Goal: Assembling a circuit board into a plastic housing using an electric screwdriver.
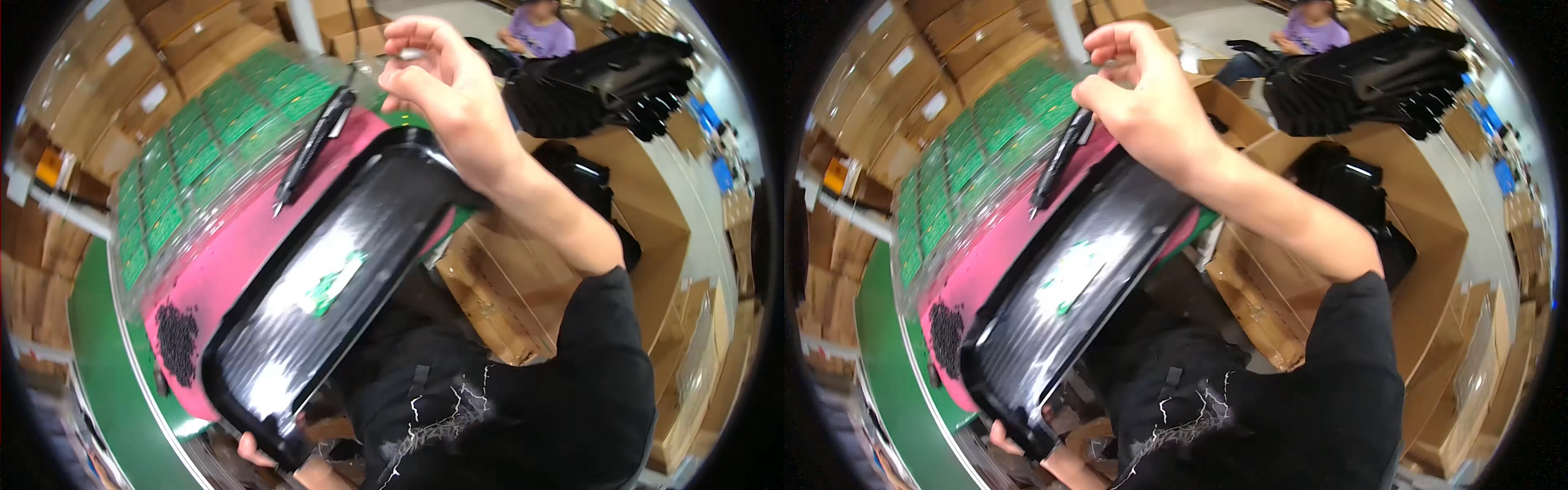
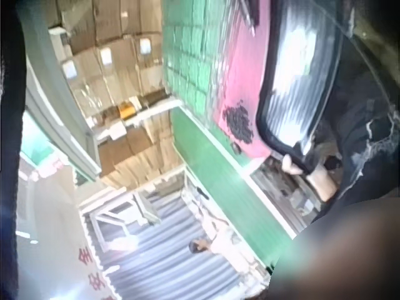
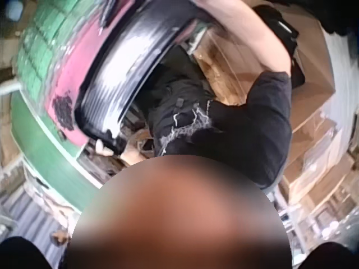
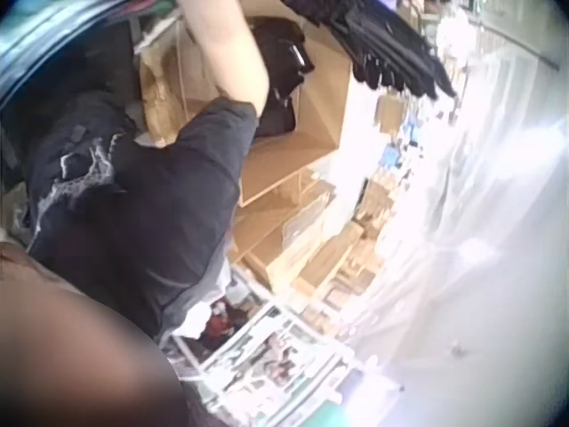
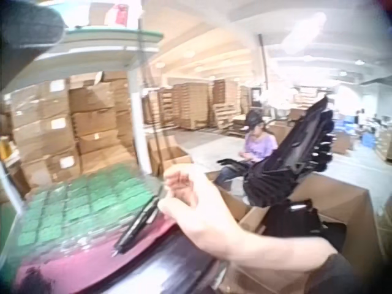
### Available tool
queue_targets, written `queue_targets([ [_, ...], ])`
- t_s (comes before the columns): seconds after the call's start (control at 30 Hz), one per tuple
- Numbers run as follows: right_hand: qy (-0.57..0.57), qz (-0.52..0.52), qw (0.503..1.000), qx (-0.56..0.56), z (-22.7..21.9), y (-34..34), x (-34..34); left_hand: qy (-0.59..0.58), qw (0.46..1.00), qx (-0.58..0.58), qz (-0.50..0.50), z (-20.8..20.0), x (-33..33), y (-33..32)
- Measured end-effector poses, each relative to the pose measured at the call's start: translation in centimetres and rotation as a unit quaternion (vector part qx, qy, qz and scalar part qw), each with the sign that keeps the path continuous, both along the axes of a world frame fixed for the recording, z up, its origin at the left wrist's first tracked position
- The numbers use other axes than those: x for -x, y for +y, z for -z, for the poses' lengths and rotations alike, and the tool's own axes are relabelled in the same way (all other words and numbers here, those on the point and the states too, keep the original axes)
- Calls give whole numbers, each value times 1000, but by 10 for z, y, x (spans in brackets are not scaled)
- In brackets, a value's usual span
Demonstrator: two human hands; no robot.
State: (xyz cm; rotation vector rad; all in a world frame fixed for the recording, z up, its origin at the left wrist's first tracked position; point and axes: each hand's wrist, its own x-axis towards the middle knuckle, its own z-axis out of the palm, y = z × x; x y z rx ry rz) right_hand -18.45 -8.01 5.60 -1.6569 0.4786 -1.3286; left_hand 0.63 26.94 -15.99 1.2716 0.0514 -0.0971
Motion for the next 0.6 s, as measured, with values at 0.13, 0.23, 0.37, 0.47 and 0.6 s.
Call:
queue_targets([
  [0.13, 205, 294, 881, 309, -23, -52, 78, -272, 961, -36, -25, 10, -82, 92],
  [0.23, 204, 307, 899, 235, -48, -106, 165, -522, 846, -71, -82, -3, -110, 103],
  [0.37, 466, 591, 578, 317, -48, -151, 327, -368, 886, 203, -196, -28, -116, 87],
  [0.47, 611, 491, 561, 267, -23, -166, 376, -137, 879, 395, -227, -94, -80, 43],
  [0.6, 638, 451, 538, 317, -19, -145, 376, -214, 913, 281, -204, -101, -97, 47],
])
